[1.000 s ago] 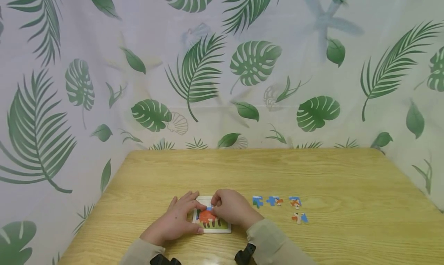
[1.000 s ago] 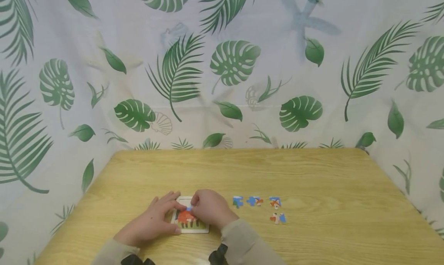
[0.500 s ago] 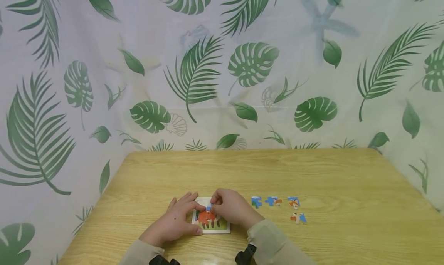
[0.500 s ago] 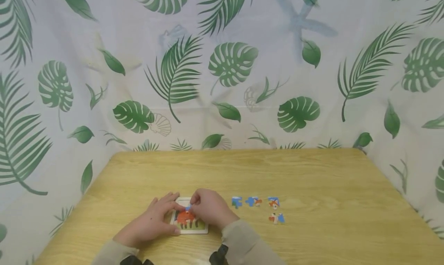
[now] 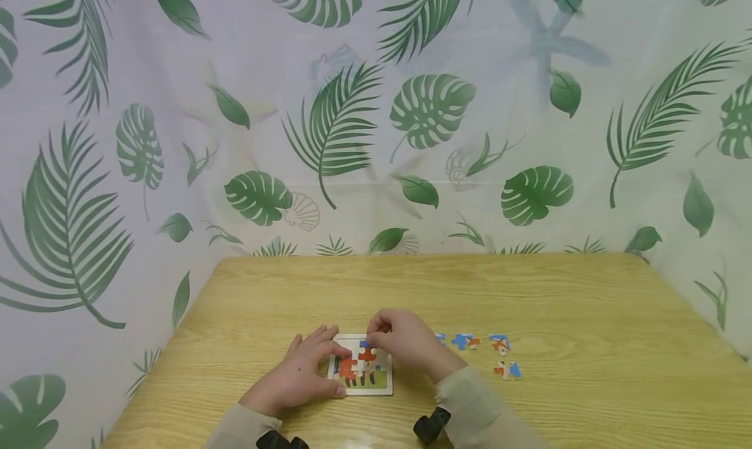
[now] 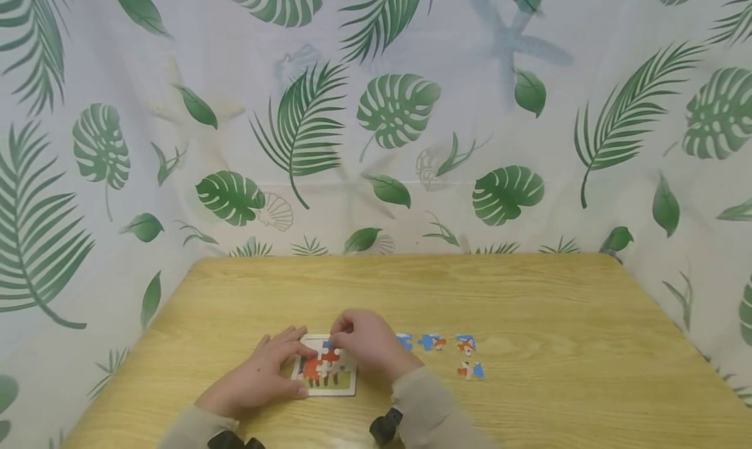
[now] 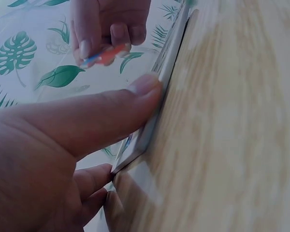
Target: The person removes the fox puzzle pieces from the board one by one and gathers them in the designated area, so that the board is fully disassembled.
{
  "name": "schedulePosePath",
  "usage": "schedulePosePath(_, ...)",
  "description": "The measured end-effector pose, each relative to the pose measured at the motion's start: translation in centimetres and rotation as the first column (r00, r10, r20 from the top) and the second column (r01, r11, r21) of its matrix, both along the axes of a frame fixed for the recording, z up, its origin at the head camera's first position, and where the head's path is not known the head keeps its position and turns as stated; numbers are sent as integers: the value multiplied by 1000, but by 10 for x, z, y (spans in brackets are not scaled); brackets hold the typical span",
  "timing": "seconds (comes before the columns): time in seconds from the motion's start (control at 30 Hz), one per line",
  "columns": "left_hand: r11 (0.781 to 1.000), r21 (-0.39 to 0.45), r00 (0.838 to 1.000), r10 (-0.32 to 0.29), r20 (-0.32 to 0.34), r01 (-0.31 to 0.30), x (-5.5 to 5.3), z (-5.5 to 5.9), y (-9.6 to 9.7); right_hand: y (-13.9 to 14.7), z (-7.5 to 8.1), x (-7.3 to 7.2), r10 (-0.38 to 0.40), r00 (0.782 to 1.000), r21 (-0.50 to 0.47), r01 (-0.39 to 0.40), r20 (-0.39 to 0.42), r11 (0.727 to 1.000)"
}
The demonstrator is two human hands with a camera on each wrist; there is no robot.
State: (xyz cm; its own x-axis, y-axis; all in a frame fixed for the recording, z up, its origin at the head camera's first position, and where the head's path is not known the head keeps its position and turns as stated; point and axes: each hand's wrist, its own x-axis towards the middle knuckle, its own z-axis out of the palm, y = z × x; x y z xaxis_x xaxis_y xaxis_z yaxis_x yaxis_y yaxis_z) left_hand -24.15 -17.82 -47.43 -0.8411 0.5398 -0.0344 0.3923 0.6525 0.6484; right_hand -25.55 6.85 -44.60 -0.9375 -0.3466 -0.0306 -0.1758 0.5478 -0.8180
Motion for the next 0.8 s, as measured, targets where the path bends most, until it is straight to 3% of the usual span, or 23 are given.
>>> schedulePosePath(0.57, 1000, 22, 1000, -10, -5, 10, 0, 2, 1, 55, -1, 3, -24, 999, 16, 25, -34, 1000)
schedulePosePath(0.8, 999, 36, 1000, -20, -1, 20, 1, 3, 0, 80, -1, 11, -22, 999, 5, 23, -31, 1000)
